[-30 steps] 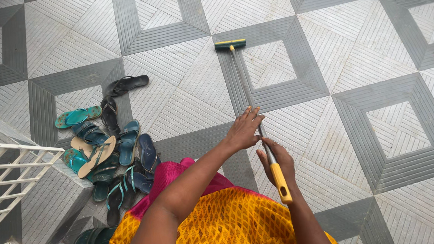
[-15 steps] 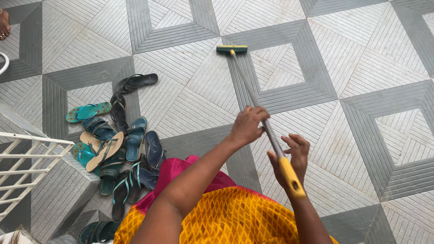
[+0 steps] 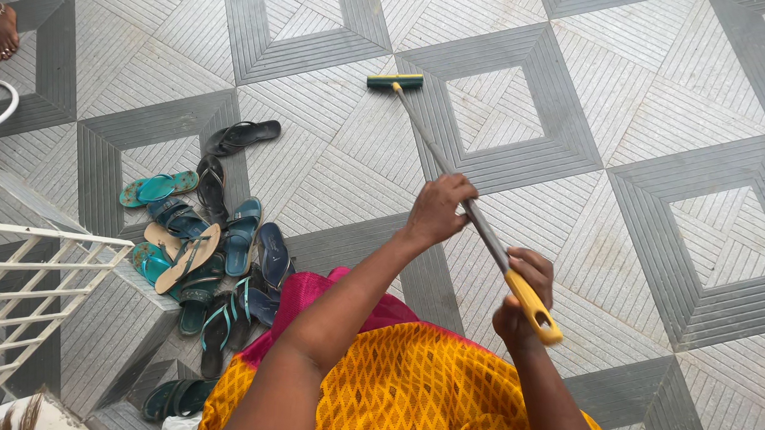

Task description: The person assembles a floor squeegee by sliding a metal pole into the head and securing the handle.

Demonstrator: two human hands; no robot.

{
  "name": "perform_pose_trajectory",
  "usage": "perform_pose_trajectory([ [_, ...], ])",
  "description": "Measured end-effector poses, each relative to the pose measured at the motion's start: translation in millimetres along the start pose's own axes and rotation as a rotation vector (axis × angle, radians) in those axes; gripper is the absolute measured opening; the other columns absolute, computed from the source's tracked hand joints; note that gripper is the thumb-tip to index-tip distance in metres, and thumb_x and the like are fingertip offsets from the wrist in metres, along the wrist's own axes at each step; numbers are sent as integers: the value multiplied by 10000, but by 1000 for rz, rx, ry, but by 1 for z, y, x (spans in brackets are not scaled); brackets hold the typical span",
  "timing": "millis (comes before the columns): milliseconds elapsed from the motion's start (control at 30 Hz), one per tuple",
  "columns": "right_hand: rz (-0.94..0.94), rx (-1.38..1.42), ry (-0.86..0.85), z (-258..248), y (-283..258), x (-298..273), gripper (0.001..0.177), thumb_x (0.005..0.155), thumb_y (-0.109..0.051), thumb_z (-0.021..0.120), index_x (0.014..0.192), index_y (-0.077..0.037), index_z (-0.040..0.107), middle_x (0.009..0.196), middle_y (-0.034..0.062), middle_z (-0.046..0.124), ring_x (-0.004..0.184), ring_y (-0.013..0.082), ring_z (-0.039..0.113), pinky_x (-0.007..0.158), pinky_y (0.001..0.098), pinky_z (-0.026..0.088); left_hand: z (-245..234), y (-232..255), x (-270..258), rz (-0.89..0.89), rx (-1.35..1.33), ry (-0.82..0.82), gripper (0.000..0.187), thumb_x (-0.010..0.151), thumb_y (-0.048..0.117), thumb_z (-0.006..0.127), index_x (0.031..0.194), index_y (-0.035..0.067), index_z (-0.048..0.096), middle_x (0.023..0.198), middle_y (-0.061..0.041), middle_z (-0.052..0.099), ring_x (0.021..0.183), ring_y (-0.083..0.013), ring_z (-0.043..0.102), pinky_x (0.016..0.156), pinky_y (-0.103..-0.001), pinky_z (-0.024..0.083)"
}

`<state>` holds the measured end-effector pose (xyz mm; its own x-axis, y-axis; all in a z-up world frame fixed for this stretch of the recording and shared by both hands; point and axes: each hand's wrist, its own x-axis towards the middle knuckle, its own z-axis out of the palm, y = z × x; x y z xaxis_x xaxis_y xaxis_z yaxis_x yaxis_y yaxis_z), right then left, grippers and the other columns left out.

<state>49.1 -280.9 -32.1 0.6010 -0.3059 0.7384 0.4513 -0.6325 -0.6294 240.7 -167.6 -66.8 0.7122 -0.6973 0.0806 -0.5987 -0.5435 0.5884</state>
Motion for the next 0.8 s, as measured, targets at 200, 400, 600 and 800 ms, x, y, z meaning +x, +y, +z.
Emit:
perform_pose_trajectory([
  [200,400,-350,-606,23,8,-1,707,929,-557,550,1427,-58,611,1427,301,495,1298,396,449,886,499,524,44,-54,4,79,307,378,679,496,292,892,1145,158,746,1301,-150,657,1210,-398,598,956,-471,521],
  [400,-6,-80,-54,-5,4,-8,531,1040,-597,406,1271,-157,591,1366,35,590,1313,202,602,1068,420,546,-4,6,-2,213,-77,68,334,802,407,838,804,105,696,910,-49,662,998,-230,622,961,-414,496],
  [600,31,-81,9,3,9,-6,457,1098,-541,421,1280,-142,550,1403,43,544,1346,206,529,1106,412,499,24,-5,-2,222,79,114,185,947,176,685,1124,125,670,1220,-37,666,1289,-223,590,1151,-420,462],
  [800,374,-267,-493,25,20,-6,543,859,-359,721,1381,-227,653,1514,190,443,1372,354,442,1040,435,464,21,-35,-6,-57,192,101,909,596,107,822,1450,82,514,1537,-221,462,1413,-544,349,1066,-631,390],
])
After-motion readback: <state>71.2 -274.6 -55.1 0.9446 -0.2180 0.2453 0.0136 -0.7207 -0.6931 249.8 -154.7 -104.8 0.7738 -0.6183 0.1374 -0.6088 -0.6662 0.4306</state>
